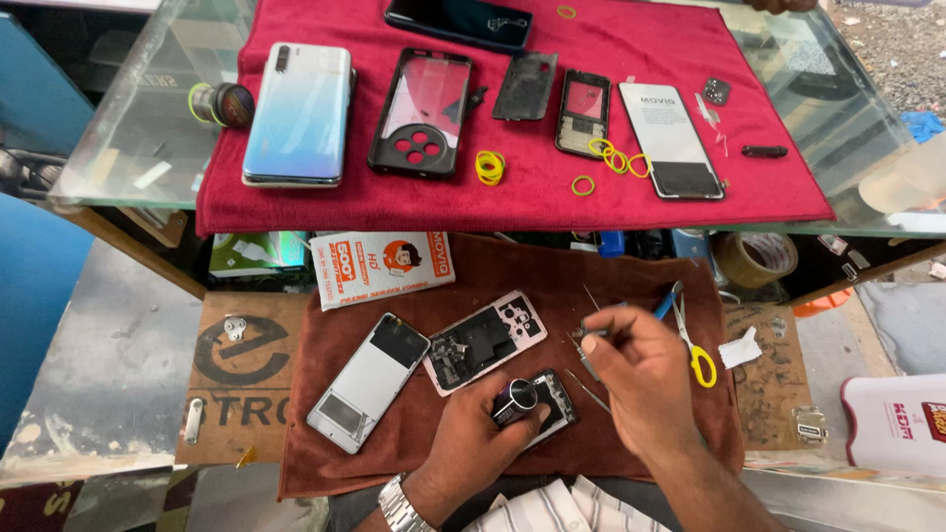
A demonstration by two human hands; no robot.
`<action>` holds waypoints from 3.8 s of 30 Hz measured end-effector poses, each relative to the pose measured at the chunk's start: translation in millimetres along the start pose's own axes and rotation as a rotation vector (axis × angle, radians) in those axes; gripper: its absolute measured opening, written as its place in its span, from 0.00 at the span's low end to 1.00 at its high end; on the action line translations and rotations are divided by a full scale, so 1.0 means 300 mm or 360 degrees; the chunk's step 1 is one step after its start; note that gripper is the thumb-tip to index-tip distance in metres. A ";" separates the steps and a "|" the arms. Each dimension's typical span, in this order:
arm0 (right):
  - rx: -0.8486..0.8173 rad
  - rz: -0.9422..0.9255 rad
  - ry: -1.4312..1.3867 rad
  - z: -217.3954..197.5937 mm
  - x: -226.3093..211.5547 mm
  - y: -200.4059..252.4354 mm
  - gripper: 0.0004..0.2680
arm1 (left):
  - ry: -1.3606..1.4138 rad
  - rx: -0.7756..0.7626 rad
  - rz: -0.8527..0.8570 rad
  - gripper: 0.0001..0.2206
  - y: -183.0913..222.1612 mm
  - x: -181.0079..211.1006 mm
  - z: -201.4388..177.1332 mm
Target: The person applies adhesive to the frame of a disassembled smartphone using a tube. They then use a red tool to spread the adhesive evenly along the edges. The person handles a new screen assembly and a toothbrush, placing them on the workbench. Finally, they align the new screen with the phone body and press it into place to complete the assembly.
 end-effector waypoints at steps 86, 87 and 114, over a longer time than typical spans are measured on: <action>0.0030 0.0826 0.0919 -0.332 0.383 0.152 0.17 | -0.1202 0.0264 0.0703 0.30 0.059 0.036 0.102; 0.0163 0.0800 0.0940 -0.383 0.351 0.113 0.17 | -0.1178 0.0343 0.0710 0.29 0.062 0.043 0.087; 0.0155 -0.0501 0.2164 -0.174 0.090 0.037 0.07 | -0.1043 0.0268 0.0534 0.16 0.031 0.041 0.045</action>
Point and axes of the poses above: each hand's wrist, its own y-axis away from the middle knuckle, its own z-axis out of the palm, x = y × z, the point moved 9 cm from there along -y, towards the middle knuckle, and after that the axes turned 4 degrees about z, right-handed, at the moved point
